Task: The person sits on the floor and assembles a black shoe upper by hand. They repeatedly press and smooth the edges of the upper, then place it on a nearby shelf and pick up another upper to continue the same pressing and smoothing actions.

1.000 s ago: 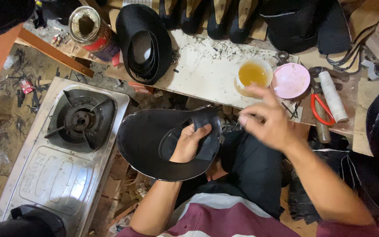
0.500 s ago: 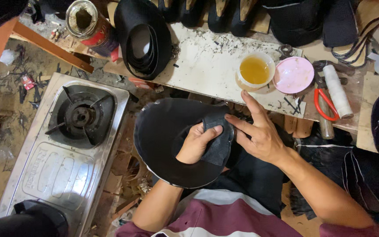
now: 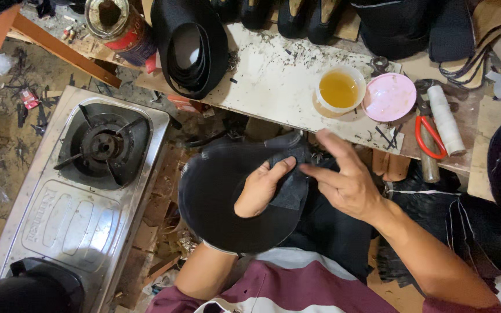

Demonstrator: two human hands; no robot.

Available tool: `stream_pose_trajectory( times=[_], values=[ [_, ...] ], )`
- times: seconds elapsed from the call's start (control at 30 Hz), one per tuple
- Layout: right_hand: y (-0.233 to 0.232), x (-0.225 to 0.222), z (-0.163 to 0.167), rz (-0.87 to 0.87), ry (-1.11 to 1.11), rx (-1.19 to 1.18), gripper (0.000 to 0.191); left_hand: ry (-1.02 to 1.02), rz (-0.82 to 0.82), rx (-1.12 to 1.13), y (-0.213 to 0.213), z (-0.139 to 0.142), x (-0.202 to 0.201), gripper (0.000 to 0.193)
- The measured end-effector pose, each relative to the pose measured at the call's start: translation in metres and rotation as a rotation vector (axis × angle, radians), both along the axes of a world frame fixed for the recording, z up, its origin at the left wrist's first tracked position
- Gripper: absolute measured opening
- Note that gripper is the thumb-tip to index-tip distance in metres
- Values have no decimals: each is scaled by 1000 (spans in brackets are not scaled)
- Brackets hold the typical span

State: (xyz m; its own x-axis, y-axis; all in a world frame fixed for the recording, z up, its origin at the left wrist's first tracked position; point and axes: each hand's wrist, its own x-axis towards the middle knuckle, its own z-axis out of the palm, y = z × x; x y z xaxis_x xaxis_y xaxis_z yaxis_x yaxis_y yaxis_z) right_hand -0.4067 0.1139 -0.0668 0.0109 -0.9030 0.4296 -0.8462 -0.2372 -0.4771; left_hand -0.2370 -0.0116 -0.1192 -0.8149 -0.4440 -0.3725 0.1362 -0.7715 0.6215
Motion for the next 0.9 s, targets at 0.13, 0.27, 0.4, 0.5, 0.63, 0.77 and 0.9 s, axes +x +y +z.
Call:
stream_pose_trajectory(
  times=[0.13,0.27,0.4,0.5,0.63,0.77,0.9],
  values=[
    [-2,-1,7,31,-35,-41,44,-72,-72,70,0,16,8,29],
    [-6,-1,10,68,74,-28,39,-234,-114,291,-4,26,15,36],
    [-12,-16,13,-83,41,-12,32,-189,108,76,-22,15,21,34],
    [-29,-47,18,-275,41,78,32,-183,179,-352,-37,-4,26,25],
    [-64,-75,11,-417,189,28,48,-65,108,-21,-37,-28,28,21],
    [-76,-90,4,-405,318,183,61,-14,159,170,-33,-43,26,10],
    [-66,-91,-4,-433,222,112,39,35,220,155,-32,-48,26,11]
  ],
)
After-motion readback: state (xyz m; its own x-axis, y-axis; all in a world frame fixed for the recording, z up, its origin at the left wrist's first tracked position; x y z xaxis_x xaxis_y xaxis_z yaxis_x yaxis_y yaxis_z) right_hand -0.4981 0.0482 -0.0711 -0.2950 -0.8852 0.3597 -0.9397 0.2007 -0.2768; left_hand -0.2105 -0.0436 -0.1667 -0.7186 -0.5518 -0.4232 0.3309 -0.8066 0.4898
